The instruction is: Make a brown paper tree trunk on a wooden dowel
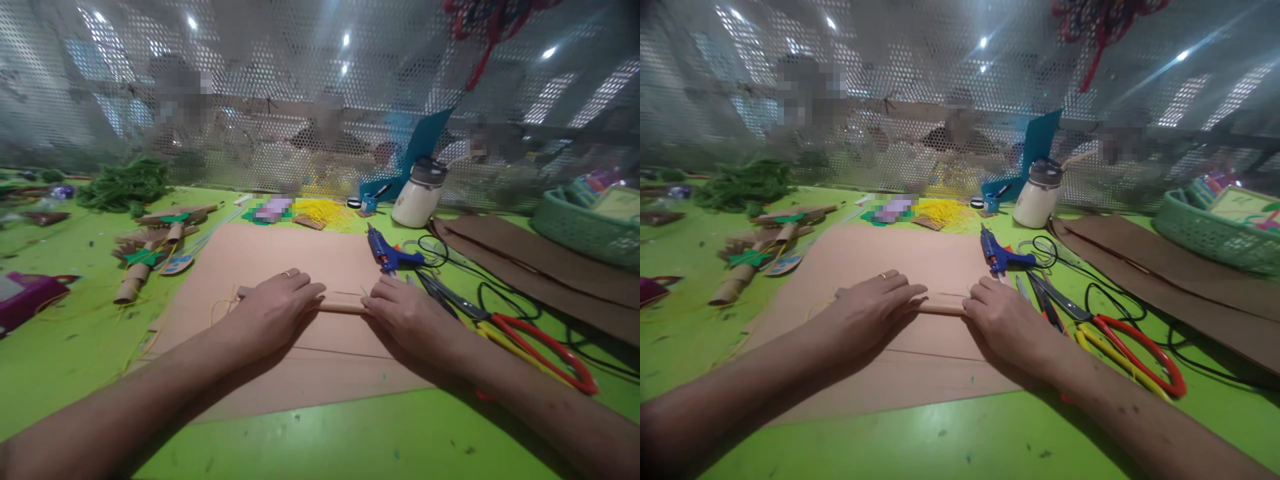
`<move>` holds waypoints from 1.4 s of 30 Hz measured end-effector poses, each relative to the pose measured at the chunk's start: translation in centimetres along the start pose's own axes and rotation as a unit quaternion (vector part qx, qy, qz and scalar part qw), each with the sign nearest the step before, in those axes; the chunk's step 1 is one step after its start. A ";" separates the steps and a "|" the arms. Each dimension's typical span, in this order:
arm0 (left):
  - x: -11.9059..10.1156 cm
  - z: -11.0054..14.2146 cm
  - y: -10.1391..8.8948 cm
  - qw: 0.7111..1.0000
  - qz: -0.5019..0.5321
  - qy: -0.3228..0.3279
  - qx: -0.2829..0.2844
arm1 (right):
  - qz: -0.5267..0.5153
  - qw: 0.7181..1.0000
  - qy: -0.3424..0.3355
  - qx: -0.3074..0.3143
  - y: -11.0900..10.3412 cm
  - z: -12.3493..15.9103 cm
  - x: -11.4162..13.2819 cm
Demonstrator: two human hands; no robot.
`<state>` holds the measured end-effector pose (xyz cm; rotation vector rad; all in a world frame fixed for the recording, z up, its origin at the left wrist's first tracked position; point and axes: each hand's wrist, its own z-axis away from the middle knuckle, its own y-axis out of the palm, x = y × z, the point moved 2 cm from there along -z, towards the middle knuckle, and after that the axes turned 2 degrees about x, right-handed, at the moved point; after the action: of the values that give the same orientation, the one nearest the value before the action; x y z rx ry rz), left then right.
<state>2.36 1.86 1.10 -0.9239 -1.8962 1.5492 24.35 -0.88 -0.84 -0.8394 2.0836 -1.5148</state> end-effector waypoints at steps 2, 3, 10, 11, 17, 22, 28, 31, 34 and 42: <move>0.2 0.1 0.2 1.000 -0.002 0.000 -0.004 | -0.001 1.000 0.003 0.005 0.1 0.0 -0.1; 0.4 0.1 0.4 1.000 -0.006 0.003 -0.003 | -0.002 1.000 0.006 0.007 0.2 -0.1 -0.2; 1.1 -0.2 0.9 0.999 -0.029 0.021 -0.038 | -0.034 0.999 0.030 0.002 0.4 -0.4 -1.0; 1.1 -0.2 0.9 0.998 -0.032 0.018 -0.043 | -0.037 0.999 0.032 -0.001 0.4 -0.4 -1.1; 0.9 -0.3 0.8 0.999 -0.038 0.022 -0.007 | -0.023 0.999 0.027 -0.004 0.5 -0.5 -1.3; 0.7 -0.2 0.8 0.998 -0.051 0.030 -0.001 | 0.009 1.000 0.013 0.014 0.7 -0.4 -0.9; 0.5 0.2 0.3 0.998 -0.056 0.034 0.007 | 0.017 0.998 0.023 0.050 -0.1 -0.3 0.2; -0.4 1.4 -0.6 0.999 -0.042 0.018 0.011 | 0.003 0.998 0.006 0.064 -0.6 0.2 1.3; -1.2 2.5 -1.3 1.000 -0.022 0.013 0.015 | -0.001 0.998 -0.018 0.054 -0.5 0.9 2.1; -1.3 2.5 -0.7 0.998 0.007 0.060 0.019 | -0.007 0.999 -0.019 0.029 -0.5 2.0 3.1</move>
<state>1.18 -0.74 1.32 -0.9929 -1.7740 1.4995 23.48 -4.53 -0.93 -0.8559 2.0002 -1.5468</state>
